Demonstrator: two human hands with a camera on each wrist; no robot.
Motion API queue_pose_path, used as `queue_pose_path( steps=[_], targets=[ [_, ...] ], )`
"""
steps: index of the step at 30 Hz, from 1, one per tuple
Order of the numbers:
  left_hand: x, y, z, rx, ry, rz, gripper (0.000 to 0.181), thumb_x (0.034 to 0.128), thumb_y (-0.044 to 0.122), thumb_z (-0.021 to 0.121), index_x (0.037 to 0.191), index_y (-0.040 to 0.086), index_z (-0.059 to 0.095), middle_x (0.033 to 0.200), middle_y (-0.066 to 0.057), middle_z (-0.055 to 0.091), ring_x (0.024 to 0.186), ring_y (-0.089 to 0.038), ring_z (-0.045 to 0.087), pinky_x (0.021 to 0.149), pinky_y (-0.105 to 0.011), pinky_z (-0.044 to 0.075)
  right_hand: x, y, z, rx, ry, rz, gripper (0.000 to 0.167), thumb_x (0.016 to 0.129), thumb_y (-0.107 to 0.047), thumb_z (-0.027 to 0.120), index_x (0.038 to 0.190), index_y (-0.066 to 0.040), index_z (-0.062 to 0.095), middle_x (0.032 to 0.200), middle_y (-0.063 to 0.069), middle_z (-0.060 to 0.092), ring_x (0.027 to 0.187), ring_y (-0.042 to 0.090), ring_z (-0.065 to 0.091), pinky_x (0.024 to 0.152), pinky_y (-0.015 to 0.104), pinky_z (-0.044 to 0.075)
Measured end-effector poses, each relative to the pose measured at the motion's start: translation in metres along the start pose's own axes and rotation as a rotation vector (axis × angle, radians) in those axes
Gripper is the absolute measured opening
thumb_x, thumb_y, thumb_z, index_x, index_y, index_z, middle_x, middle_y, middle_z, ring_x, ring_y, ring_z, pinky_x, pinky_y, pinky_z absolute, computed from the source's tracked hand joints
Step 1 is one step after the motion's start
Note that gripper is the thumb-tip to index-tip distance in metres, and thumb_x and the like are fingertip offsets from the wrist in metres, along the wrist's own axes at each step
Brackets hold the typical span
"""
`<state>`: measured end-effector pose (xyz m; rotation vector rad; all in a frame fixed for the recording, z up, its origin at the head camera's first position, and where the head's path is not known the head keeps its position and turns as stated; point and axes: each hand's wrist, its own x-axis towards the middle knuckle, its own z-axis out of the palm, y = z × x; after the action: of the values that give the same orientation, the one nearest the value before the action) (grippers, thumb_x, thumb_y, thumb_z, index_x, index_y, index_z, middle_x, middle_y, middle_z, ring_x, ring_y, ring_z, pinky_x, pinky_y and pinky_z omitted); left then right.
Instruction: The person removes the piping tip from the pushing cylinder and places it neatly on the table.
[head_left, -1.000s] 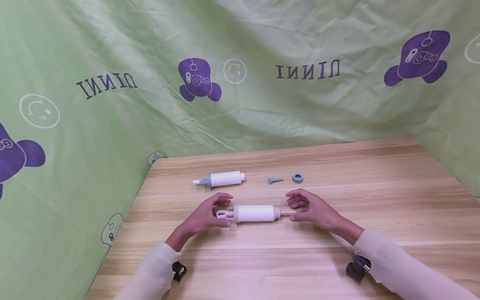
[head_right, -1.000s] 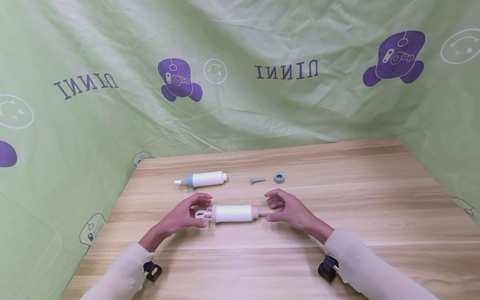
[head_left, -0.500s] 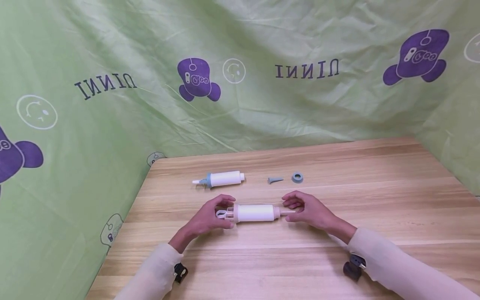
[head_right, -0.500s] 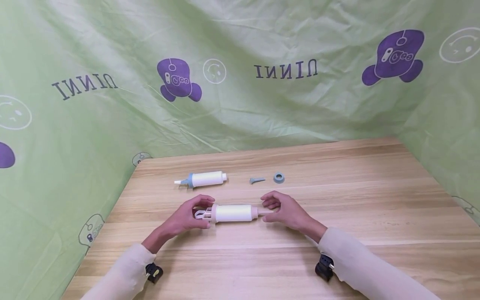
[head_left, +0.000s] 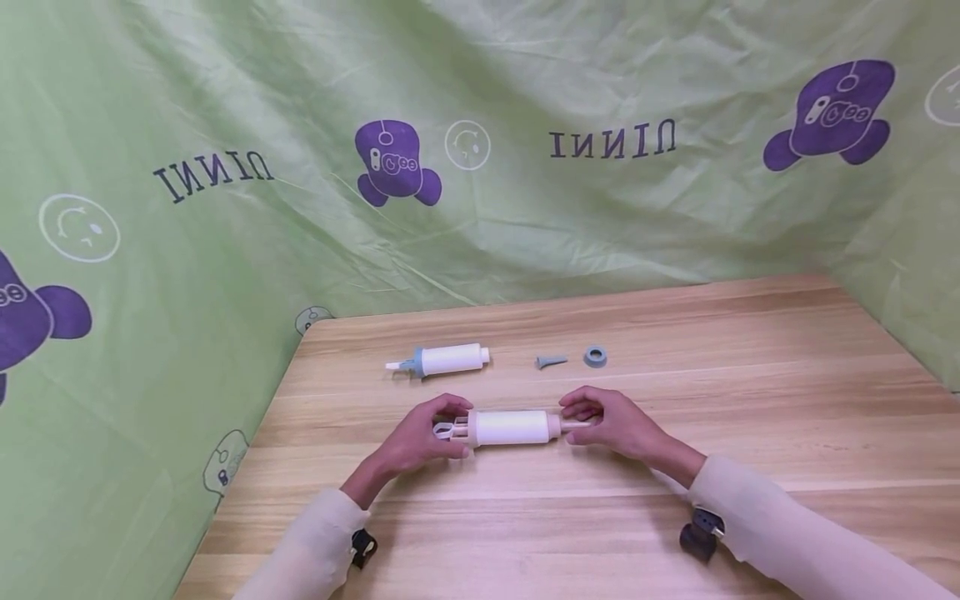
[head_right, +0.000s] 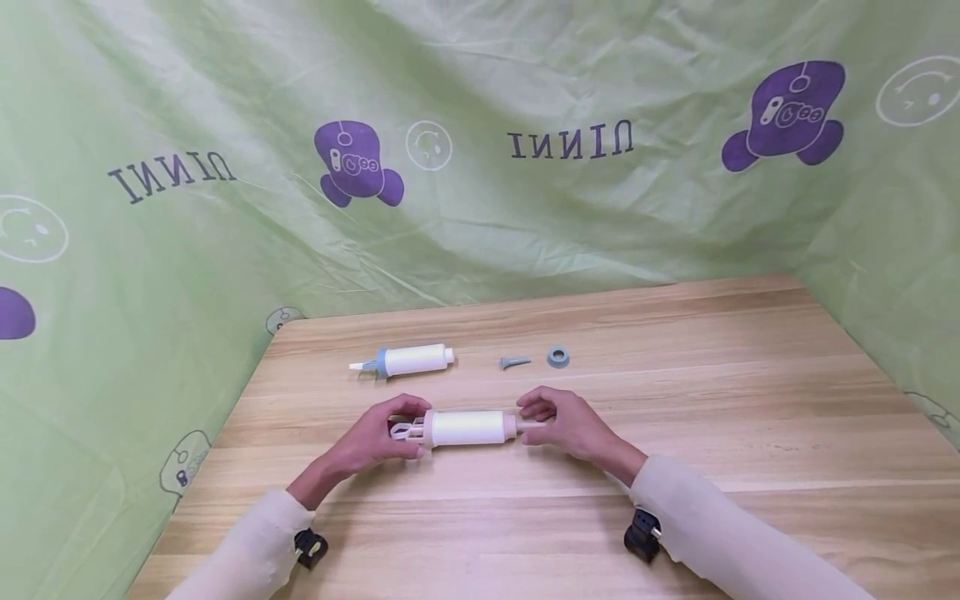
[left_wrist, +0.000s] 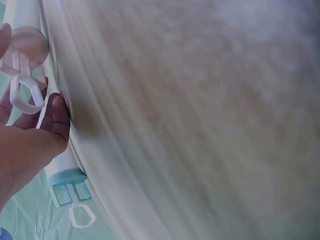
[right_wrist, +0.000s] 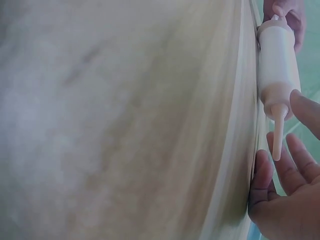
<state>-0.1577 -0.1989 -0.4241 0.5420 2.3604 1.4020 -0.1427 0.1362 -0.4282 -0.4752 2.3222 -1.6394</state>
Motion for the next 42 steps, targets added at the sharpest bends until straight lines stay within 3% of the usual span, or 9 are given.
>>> queue_pose_path(
  steps=[10,22,42],
  targets=[
    [0.002,0.001,0.003,0.027,0.019,-0.003,0.055,0.0778,0.008,0.086,0.126,0.003,0.060,0.119,-0.011,0.064,0.112,-0.030,0.059,0.093,-0.046,0.049,0.002,0.001,0.003,-0.022,0.008,0.019,0.039,0.081,-0.003,0.082,0.115,0.006,0.066,0.108,0.014,0.070,0.102,0.031,0.065,0.085,0.031,0.052],
    [0.003,0.001,0.003,0.042,0.016,-0.025,0.053,0.0791,0.011,0.085,0.125,0.005,0.060,0.118,-0.010,0.064,0.111,-0.029,0.059,0.094,-0.045,0.048,0.005,0.002,0.003,-0.042,-0.007,-0.013,0.035,0.081,-0.003,0.082,0.111,0.005,0.067,0.103,0.011,0.070,0.097,0.027,0.065,0.081,0.027,0.053],
    [0.005,0.004,0.007,0.050,0.021,-0.021,0.049,0.0794,0.010,0.085,0.123,0.006,0.062,0.117,-0.009,0.064,0.108,-0.028,0.059,0.092,-0.045,0.048,0.010,0.001,0.009,-0.094,0.016,0.011,0.026,0.081,-0.004,0.081,0.103,0.002,0.070,0.095,0.005,0.070,0.089,0.020,0.064,0.077,0.028,0.052]
  ],
)
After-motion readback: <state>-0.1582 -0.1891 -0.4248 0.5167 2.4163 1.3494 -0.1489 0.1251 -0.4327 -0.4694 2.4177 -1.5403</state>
